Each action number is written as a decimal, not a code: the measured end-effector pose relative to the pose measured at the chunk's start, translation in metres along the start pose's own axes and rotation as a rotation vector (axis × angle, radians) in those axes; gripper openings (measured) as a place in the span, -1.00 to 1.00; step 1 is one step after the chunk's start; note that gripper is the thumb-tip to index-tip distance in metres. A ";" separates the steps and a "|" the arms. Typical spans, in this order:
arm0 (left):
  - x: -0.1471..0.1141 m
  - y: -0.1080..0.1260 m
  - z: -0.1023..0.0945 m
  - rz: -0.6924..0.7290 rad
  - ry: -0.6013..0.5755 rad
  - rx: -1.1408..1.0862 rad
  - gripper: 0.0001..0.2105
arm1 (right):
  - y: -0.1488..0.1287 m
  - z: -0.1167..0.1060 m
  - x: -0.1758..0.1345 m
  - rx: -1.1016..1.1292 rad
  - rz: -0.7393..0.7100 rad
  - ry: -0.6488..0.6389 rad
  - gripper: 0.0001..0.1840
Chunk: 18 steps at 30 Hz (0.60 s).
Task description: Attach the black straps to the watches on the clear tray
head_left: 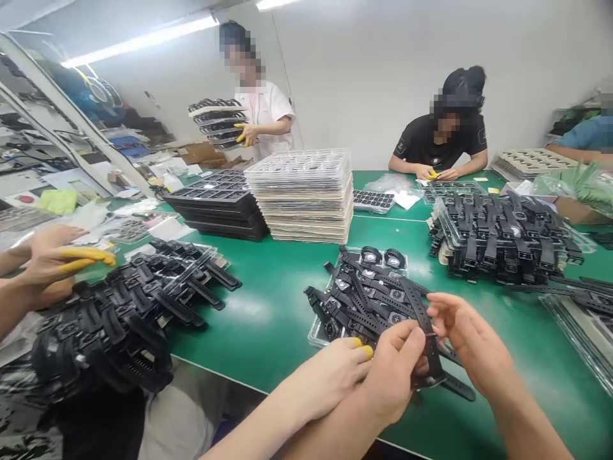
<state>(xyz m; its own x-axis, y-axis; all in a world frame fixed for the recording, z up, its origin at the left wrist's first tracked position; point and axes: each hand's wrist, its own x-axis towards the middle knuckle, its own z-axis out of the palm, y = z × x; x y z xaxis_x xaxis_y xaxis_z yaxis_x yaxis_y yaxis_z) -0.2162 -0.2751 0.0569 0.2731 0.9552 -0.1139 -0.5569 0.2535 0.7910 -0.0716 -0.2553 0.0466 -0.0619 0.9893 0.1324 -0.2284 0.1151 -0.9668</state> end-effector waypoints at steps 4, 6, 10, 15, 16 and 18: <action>0.005 0.010 -0.003 0.058 -0.034 0.017 -0.55 | 0.000 0.001 -0.003 -0.084 -0.010 -0.068 -0.55; 0.007 0.014 -0.010 0.051 -0.044 0.036 -0.54 | -0.005 0.003 -0.002 -0.146 -0.020 -0.098 -0.54; 0.013 0.032 -0.023 0.263 -0.109 0.485 -0.71 | -0.018 0.014 0.003 -0.259 0.037 -0.114 -0.56; 0.026 0.057 -0.028 0.691 -0.272 1.076 -0.69 | -0.021 0.029 0.014 -0.260 0.103 -0.019 -0.59; 0.028 0.059 -0.029 0.719 -0.303 1.108 -0.65 | -0.019 0.030 0.017 -0.229 0.084 0.014 -0.59; 0.033 0.059 -0.031 0.760 -0.329 1.127 -0.62 | -0.014 0.029 0.021 -0.108 0.047 0.080 -0.58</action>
<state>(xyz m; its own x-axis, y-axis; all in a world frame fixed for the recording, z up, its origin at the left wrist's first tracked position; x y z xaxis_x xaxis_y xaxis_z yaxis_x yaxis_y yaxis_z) -0.2646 -0.2242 0.0810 0.4497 0.6829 0.5756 0.2294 -0.7112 0.6646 -0.0975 -0.2388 0.0692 0.0085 0.9973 0.0724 -0.1212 0.0729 -0.9899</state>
